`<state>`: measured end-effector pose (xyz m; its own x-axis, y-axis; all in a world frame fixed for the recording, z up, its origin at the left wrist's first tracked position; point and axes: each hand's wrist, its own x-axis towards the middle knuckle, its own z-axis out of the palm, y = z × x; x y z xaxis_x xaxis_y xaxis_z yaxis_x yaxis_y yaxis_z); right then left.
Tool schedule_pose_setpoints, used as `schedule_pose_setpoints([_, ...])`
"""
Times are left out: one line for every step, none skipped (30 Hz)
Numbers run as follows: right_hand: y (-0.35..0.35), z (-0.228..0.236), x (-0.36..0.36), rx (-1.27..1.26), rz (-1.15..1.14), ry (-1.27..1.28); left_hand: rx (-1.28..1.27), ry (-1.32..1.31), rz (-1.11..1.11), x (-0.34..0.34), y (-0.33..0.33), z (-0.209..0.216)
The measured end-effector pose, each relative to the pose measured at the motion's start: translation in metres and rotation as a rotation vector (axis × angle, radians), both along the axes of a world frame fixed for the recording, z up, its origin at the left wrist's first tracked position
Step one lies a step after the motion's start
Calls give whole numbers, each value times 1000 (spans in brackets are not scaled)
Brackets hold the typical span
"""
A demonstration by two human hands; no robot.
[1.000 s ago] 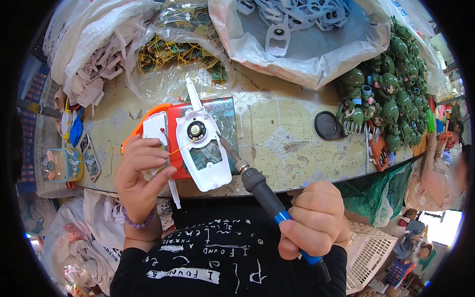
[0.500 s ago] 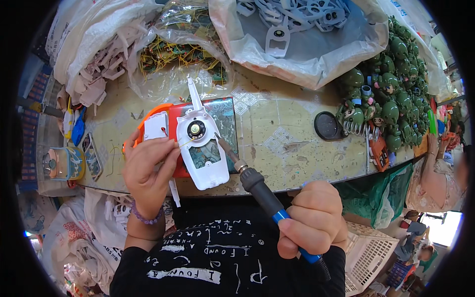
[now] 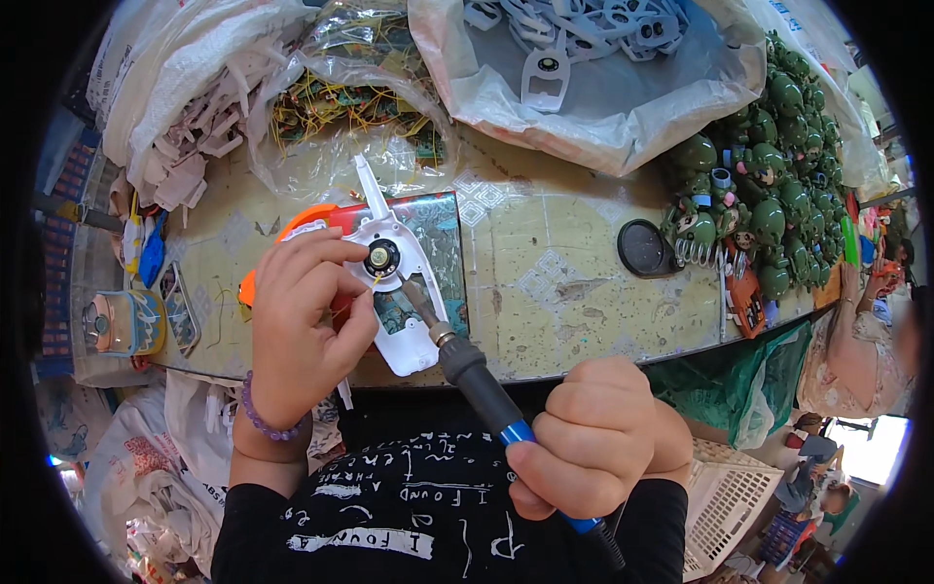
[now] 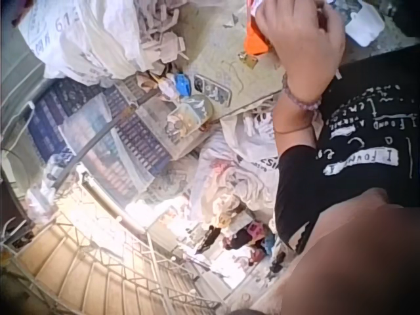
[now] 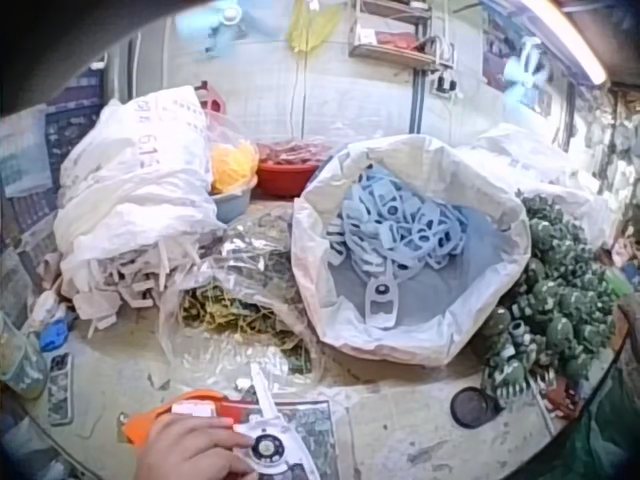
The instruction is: Soldering small electronic components and a speaker onto a circuit board and placing them into a toy casing.
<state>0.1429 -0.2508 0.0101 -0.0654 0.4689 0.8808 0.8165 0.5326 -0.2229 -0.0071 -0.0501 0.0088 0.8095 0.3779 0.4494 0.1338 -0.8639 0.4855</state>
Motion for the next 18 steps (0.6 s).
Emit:
schedule_pose_setpoints([2,0,0,-1,1,0,21,6,3,1,0,-1])
schedule_pose_setpoints([3,0,0,-7,8,2,20,7,4,2,0,-1])
schedule_pose_setpoints([4,0,0,-13,15,4,29,16,-2,3,0,0])
schedule_pose_setpoints([4,2,0,-12,14,2,41,23,-10,3,0,2])
schedule_pose_setpoints([4,3,0,-16,12,-5,41,22,-11,3,0,4])
schedule_pose_setpoints([4,5,-1,-19,10,-12,66,37,-16,3,1,6])
schedule_pose_setpoints([5,5,-1,-19,11,-12,90,55,-19,3,1,6])
schedule_pose_setpoints([5,5,-1,-20,11,-9,90,55,-19,3,2,7])
schedule_pose_setpoints([6,5,-1,-21,11,-6,92,58,-19,3,2,7])
schedule_pose_setpoints([6,5,-1,-21,11,-6,94,61,-20,3,2,7])
schedule_pose_setpoints([7,6,-1,-31,16,-1,94,62,-19,3,2,7])
schedule_pose_setpoints([8,6,-1,-41,21,4,102,52,-24,4,2,7])
schedule_pose_setpoints([8,6,-1,-41,21,4,110,42,-29,4,3,7])
schedule_pose_setpoints([8,6,-1,-42,20,4,110,42,-29,5,3,6])
schedule_pose_setpoints([9,5,-1,-42,19,3,112,42,-27,5,3,6])
schedule_pose_setpoints([10,5,-1,-42,19,2,116,41,-26,5,3,7])
schedule_pose_setpoints([11,5,-1,-34,21,1,116,41,-26,5,3,7])
schedule_pose_setpoints([11,5,-1,-27,23,0,114,40,-26,5,3,7])
